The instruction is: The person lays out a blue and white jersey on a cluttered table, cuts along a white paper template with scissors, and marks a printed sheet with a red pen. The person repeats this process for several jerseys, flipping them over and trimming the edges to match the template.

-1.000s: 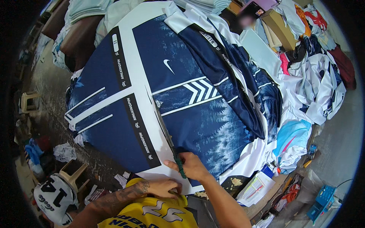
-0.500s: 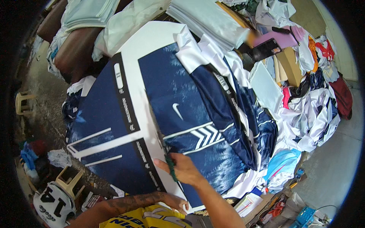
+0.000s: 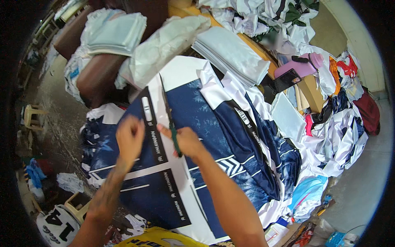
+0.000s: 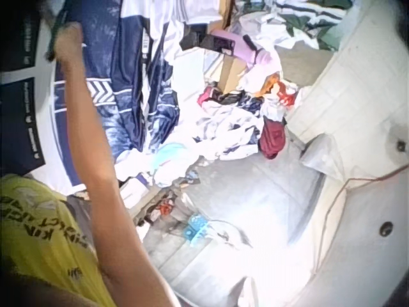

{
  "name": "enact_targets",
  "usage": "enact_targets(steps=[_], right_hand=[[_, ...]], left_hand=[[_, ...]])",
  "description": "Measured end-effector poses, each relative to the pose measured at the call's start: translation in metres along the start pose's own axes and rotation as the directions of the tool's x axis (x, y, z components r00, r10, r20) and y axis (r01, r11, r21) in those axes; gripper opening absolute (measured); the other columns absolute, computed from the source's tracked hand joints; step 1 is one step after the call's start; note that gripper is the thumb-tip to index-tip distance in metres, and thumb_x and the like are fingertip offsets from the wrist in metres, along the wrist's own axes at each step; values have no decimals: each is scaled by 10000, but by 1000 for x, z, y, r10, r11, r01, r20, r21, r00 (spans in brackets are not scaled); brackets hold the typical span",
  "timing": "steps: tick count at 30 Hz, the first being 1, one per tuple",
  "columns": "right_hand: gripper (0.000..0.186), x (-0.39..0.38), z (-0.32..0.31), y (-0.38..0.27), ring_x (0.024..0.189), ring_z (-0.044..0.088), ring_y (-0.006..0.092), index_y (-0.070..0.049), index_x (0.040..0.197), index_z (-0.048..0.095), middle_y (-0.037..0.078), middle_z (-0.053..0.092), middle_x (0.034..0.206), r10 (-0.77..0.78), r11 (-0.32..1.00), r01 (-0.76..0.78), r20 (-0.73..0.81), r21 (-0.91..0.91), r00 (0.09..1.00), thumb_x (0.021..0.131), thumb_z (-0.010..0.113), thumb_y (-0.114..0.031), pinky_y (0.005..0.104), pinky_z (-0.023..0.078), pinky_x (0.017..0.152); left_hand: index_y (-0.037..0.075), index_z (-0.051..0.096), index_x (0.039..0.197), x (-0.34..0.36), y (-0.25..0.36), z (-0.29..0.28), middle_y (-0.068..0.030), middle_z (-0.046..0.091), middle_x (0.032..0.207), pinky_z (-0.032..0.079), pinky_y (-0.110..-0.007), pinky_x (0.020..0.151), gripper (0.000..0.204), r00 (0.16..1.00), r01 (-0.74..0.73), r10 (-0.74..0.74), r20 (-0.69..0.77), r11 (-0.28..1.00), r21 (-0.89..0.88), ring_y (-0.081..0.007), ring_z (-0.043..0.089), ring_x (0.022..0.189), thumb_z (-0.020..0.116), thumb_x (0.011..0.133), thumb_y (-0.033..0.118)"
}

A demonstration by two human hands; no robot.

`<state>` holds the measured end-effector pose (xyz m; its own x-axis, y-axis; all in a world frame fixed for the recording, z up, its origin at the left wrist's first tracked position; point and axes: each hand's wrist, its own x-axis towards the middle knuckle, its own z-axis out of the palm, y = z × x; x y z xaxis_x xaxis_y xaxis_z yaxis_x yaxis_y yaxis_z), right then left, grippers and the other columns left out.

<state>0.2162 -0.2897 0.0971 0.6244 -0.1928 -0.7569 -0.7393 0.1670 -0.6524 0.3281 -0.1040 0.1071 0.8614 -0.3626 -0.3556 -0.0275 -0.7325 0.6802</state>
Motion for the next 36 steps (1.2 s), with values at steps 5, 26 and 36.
enact_targets(steps=[5,26,36], right_hand=[[644,-10,11,-46,487,556,139,-105,685,637,8,564,597,-79,974,71,-30,-216,996,906,820,-683,317,390,462],[403,-448,17,554,1128,674,491,38,1228,650,281,710,1172,138,902,-415,-990,116,24,917,817,-157,528,526,991],[1212,-396,15,400,1435,536,453,-36,1691,305,270,447,1629,-280,952,239,-852,-189,442,727,1001,-272,500,495,1151]], left_hand=[[-22,459,1627,-101,-72,40,-220,306,1772,56,-665,1342,810,836,-532,506,212,651,542,-437,111,1684,641,982,432],[131,739,1279,-344,-153,85,-183,771,1139,575,-597,926,305,553,-759,424,717,611,225,-411,766,1020,524,1119,280],[166,772,957,-300,-114,138,-128,786,873,602,-497,654,193,722,-687,525,450,472,552,-345,785,817,639,1019,291]])
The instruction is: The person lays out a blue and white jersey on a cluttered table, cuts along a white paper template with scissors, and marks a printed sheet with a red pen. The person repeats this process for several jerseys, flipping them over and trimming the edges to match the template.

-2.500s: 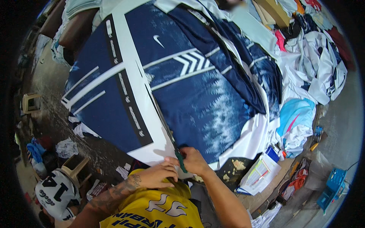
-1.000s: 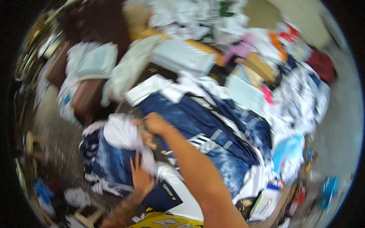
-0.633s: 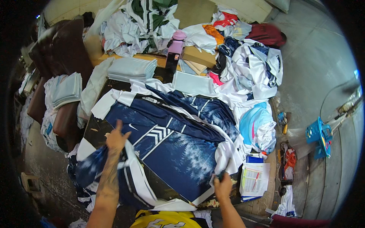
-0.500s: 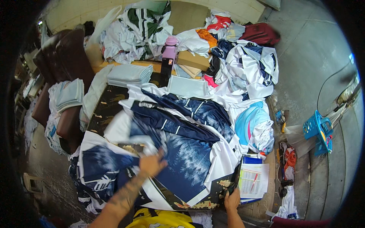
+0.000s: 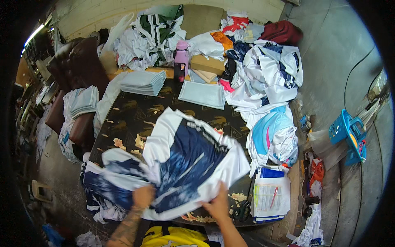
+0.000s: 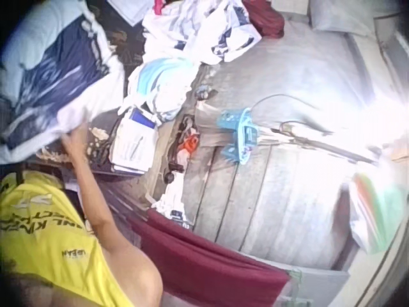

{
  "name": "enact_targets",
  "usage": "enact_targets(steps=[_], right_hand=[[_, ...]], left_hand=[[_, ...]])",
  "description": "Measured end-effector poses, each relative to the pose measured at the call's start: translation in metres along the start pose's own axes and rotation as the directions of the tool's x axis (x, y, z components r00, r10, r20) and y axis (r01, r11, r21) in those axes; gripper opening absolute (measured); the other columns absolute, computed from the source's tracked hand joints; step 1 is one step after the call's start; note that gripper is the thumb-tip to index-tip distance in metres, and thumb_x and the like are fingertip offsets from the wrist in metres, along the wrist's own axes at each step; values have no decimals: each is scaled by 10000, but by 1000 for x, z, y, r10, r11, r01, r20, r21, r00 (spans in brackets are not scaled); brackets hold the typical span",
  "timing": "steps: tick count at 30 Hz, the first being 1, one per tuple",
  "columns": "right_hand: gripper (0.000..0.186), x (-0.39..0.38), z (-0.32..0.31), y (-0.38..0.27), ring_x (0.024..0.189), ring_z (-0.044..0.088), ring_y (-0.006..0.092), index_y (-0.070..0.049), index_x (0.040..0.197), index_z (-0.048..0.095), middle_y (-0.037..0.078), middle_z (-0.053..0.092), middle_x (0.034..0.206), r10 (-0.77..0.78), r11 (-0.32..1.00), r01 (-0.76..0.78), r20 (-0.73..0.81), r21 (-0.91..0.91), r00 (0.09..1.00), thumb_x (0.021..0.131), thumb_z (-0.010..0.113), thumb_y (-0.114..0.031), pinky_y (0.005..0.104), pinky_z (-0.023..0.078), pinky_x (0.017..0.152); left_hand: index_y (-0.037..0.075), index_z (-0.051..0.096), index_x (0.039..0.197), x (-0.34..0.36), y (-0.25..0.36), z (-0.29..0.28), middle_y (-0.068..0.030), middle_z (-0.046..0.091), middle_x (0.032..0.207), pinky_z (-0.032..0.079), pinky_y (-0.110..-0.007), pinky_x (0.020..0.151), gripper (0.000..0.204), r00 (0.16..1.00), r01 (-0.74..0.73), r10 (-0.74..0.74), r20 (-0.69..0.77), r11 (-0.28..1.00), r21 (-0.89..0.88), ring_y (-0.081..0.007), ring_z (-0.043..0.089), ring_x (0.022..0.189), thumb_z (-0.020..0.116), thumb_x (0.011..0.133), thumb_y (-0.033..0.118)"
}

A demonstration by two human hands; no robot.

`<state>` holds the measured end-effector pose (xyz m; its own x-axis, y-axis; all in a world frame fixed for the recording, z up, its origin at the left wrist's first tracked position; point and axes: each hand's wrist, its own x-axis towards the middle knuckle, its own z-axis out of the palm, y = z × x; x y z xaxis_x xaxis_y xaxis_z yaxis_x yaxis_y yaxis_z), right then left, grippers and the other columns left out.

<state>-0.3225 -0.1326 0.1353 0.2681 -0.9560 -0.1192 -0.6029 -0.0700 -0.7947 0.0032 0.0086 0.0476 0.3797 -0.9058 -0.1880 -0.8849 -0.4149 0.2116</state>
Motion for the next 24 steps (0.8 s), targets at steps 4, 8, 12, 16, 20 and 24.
enact_targets(steps=[4,8,12,16,20,24], right_hand=[[963,80,42,-73,1261,655,511,-294,1621,513,271,421,1653,-200,841,491,714,-226,671,758,798,21,562,548,1073],[587,236,-59,-159,1241,680,429,-193,1382,727,198,700,1352,-592,666,596,170,-448,788,835,695,18,512,541,1063],[1075,439,-160,-307,1384,553,572,-176,1657,397,368,434,1616,-825,520,617,-160,-591,541,672,792,-7,530,515,1128],[890,457,-152,-390,1401,597,466,-64,1679,384,296,562,1575,-873,488,733,-253,-473,418,861,733,-58,496,509,1135],[899,258,26,-303,1384,580,390,-48,1638,423,242,526,1595,-712,619,755,252,-215,655,859,817,-262,448,464,1172],[1245,101,161,-181,1525,384,386,-32,1622,353,279,397,1624,-269,956,253,780,147,565,599,968,-388,483,326,1283]], left_hand=[[133,789,1185,23,94,-23,-179,793,924,592,-545,789,270,911,-374,410,-45,776,-508,-443,751,829,645,1023,293],[48,453,1615,3,24,-132,-285,720,1335,537,-473,1055,695,990,-3,111,87,636,-772,-454,698,1234,725,1020,283],[3,779,1114,-2,0,-201,-199,621,1072,526,-510,917,221,876,-415,481,33,788,-455,-400,669,1062,714,1011,187],[-5,787,1108,6,-1,-201,-172,646,920,531,-469,789,218,972,-184,236,19,803,-567,-383,674,859,775,957,151],[-26,644,1408,13,-81,-198,-216,636,1410,535,-470,1025,406,572,-71,-476,-668,783,-618,-303,658,1200,690,1027,105],[-26,540,1508,51,-154,-252,-233,557,1520,439,-483,1134,637,363,-174,-841,-401,361,-916,-370,533,1351,717,992,303]])
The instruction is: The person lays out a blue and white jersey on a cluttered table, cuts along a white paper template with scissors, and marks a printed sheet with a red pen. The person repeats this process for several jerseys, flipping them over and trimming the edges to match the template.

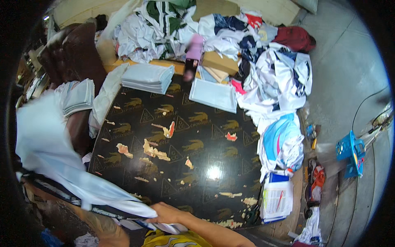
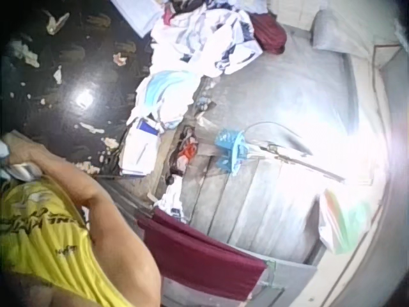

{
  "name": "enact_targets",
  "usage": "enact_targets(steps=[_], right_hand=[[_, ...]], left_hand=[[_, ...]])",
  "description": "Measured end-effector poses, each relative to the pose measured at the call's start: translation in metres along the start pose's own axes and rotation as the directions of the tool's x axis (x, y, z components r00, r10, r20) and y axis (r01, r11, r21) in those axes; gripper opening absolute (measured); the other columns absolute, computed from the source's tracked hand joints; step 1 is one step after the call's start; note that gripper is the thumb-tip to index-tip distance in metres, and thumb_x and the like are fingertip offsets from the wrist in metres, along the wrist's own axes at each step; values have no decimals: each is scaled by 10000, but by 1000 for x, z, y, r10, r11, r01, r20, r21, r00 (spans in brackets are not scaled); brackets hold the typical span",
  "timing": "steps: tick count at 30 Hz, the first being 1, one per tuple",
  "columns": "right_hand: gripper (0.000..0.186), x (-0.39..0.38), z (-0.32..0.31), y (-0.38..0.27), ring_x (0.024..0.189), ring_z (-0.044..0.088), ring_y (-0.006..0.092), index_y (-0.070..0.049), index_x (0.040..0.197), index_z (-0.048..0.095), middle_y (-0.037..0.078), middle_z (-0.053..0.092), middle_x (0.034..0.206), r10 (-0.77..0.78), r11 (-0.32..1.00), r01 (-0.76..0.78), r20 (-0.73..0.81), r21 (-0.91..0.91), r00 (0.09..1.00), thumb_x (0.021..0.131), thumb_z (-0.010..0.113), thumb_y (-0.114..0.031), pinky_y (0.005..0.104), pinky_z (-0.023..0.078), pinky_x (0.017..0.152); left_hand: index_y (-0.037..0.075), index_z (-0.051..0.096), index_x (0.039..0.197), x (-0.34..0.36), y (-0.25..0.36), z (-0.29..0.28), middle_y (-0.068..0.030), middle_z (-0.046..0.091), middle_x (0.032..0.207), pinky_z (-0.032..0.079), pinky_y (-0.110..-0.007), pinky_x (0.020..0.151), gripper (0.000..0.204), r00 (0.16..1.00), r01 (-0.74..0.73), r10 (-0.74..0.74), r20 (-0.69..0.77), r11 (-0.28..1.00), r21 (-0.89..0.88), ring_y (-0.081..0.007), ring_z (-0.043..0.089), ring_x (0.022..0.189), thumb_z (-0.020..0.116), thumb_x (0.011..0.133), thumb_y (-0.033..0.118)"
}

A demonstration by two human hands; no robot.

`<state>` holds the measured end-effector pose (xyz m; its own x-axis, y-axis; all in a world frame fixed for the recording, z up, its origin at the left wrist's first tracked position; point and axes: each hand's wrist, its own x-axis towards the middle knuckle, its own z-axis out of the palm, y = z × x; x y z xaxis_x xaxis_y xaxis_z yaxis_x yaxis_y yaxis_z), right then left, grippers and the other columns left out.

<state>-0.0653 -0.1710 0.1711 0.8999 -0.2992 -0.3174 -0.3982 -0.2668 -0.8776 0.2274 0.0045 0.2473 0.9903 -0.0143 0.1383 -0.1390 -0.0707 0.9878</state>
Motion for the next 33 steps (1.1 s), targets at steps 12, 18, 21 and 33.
enact_targets(steps=[12,18,21,33], right_hand=[[756,-161,-57,75,1605,268,534,-147,1601,537,194,358,1748,-57,708,-517,-769,-481,637,909,834,-212,655,235,1299],[795,-167,110,103,1628,154,581,-203,1673,474,199,268,1798,279,743,-603,-684,-291,674,1002,691,-569,769,110,1267],[828,-153,130,115,1642,115,570,-228,1665,495,191,267,1801,367,684,-670,-658,-288,657,986,650,-674,764,62,1273],[846,-98,-162,164,1623,233,539,-275,1720,386,159,270,1807,-35,605,-583,-749,-543,661,1009,649,-651,740,204,1270]], left_hand=[[151,351,1730,3,-175,94,-233,345,1755,168,-661,1310,819,653,-734,146,743,363,574,-471,267,1631,654,1056,504],[184,307,1748,81,-237,-37,-197,264,1798,201,-671,1300,878,767,-623,-25,642,214,753,-455,267,1636,677,1028,523],[167,322,1738,81,-232,-21,-245,255,1788,182,-710,1285,976,670,-711,41,741,323,625,-483,249,1635,726,969,611],[185,340,1732,107,-180,268,-201,341,1766,201,-675,1299,979,477,-848,111,872,319,423,-407,296,1637,591,988,769]])
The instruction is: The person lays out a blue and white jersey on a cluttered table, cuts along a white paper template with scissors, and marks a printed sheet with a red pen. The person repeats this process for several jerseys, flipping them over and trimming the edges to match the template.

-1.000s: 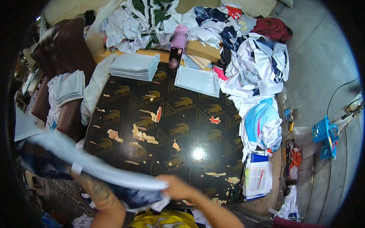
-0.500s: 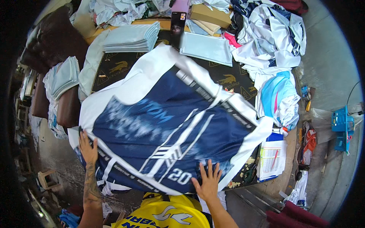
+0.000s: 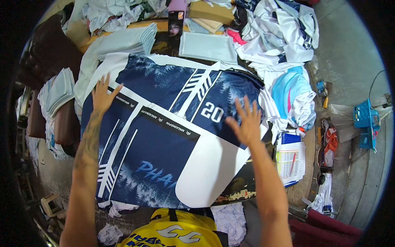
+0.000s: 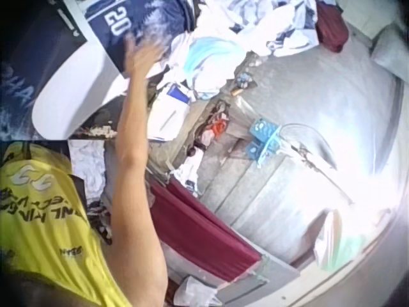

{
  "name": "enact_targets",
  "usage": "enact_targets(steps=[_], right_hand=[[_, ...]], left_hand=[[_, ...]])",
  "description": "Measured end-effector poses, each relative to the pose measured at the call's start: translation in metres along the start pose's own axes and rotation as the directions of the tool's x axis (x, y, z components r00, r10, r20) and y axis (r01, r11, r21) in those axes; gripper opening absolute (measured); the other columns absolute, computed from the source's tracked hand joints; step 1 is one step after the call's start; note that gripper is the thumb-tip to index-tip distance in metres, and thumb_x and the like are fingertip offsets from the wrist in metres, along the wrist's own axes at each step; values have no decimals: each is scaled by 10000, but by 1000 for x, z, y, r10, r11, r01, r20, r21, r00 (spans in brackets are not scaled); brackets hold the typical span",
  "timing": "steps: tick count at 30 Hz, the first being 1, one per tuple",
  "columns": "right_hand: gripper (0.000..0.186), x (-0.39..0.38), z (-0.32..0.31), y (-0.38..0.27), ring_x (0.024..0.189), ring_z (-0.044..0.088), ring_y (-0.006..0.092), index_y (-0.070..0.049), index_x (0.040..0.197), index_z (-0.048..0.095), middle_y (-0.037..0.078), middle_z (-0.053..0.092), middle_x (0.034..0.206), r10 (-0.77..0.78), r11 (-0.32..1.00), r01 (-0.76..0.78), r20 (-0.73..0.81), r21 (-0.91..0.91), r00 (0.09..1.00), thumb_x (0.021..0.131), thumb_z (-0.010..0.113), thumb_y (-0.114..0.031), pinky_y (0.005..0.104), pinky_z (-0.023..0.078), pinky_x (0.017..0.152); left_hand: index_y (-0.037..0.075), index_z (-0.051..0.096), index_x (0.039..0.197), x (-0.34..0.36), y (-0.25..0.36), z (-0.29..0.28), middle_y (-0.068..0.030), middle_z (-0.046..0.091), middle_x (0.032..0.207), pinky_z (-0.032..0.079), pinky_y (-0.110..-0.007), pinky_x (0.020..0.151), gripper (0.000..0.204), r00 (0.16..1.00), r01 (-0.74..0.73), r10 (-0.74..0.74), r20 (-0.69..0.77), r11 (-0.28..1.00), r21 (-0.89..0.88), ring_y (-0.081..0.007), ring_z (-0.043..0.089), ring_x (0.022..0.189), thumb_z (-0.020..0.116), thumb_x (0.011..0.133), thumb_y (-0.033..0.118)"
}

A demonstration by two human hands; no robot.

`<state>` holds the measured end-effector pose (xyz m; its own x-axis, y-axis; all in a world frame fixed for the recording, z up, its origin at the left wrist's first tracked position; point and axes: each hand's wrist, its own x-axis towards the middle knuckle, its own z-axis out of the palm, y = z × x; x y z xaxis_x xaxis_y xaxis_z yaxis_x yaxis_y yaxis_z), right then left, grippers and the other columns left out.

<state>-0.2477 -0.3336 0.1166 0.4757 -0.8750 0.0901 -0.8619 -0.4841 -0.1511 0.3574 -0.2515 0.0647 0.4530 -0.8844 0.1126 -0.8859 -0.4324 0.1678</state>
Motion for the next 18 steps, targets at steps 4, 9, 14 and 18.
enact_targets(steps=[4,9,14,18], right_hand=[[954,-134,32,-58,1655,101,553,-235,1742,339,182,221,1817,61,998,-59,151,-21,987,966,679,-673,770,166,1267],[913,-219,33,-105,1611,194,608,-297,1721,391,200,209,1817,146,988,-152,277,-1,950,963,654,-732,808,220,1222],[575,-226,-25,-43,1363,582,407,-121,1509,608,197,633,1454,310,909,-338,147,245,939,1018,732,-393,567,467,1126],[311,-267,-74,99,848,759,363,7,1138,745,200,777,920,772,571,-655,-52,495,634,977,780,-257,465,574,760]], left_hand=[[178,383,1717,-165,-42,-1,-246,361,1739,244,-659,1280,833,976,76,-76,-205,997,-7,-436,339,1605,634,1047,604],[301,344,1739,-296,-121,25,-134,314,1794,227,-722,1264,797,954,287,-238,-181,899,330,-425,308,1627,614,1058,613],[181,382,1719,-277,-71,7,-165,340,1780,216,-606,1325,752,944,322,-303,-133,934,157,-421,301,1636,598,1096,542],[40,385,1692,-316,117,-15,-187,378,1755,167,-539,1358,666,992,-121,109,-62,954,-273,-392,248,1660,600,1111,284]])
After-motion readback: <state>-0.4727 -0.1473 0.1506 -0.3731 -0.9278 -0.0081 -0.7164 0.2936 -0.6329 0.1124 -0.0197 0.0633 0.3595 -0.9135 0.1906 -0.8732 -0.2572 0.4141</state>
